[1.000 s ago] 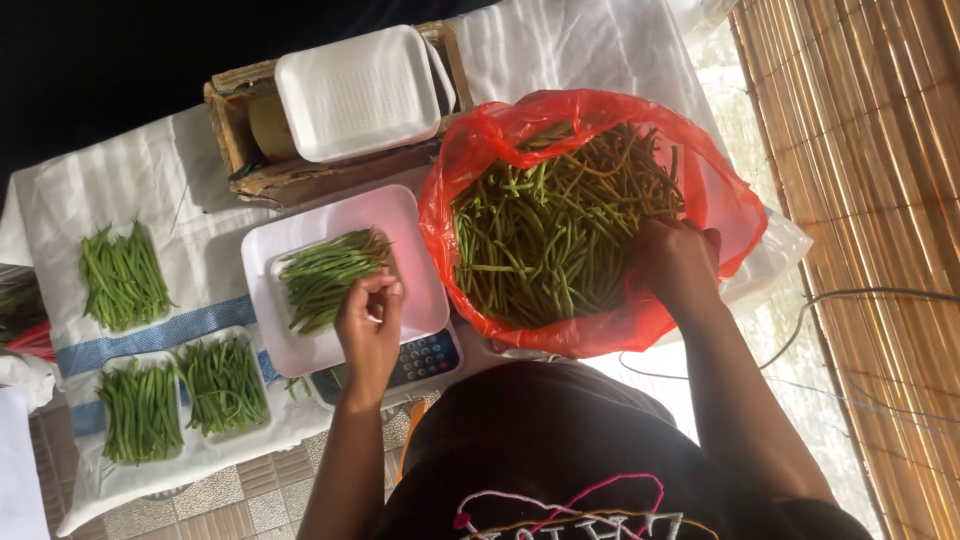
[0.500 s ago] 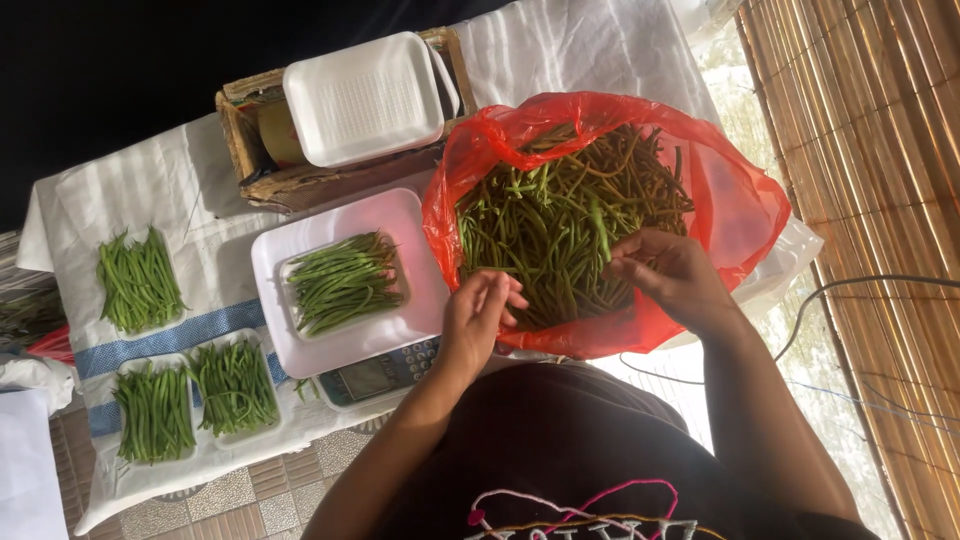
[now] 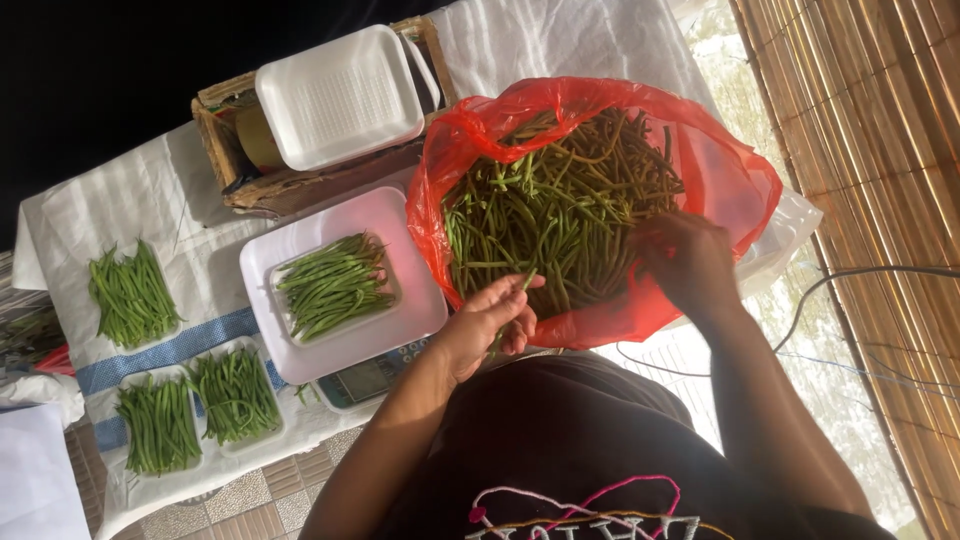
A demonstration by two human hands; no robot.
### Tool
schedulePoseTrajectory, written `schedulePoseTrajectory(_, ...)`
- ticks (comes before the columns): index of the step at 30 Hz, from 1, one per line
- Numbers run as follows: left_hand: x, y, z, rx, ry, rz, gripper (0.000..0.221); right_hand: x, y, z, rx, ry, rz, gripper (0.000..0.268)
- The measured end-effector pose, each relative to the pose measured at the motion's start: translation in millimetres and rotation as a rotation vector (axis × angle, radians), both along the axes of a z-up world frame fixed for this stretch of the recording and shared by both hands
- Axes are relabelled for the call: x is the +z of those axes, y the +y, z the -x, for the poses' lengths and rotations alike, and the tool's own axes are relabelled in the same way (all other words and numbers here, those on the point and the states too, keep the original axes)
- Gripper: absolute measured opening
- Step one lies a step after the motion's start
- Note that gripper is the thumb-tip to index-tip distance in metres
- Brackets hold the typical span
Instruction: Sorting and weighing green beans from a large plastic bag into individual trays using a digital scale.
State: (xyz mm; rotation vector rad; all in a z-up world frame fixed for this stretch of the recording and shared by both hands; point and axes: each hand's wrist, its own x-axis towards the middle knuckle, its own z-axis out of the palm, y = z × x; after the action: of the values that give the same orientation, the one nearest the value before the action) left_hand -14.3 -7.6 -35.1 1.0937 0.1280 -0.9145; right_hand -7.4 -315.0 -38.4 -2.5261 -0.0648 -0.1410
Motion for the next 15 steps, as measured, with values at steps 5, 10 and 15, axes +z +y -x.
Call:
schedulePoseTrajectory(5,-13,-3,-1,0.127,-0.002,-0.078,0.028,-23,9,1,-0.144,0.065,0.371,0.010)
schedulePoseTrajectory(10,-20,-5,-1,0.177,-0.123,-0.140,0.024,-42,27,-3,-0.138,-0.116,0.351,0.012)
schedulePoseTrajectory(15,5,-13,-1,0.344,-0.524,-0.321,0.021,3,27,-4,-0.060,-0.400,0.240,0.010)
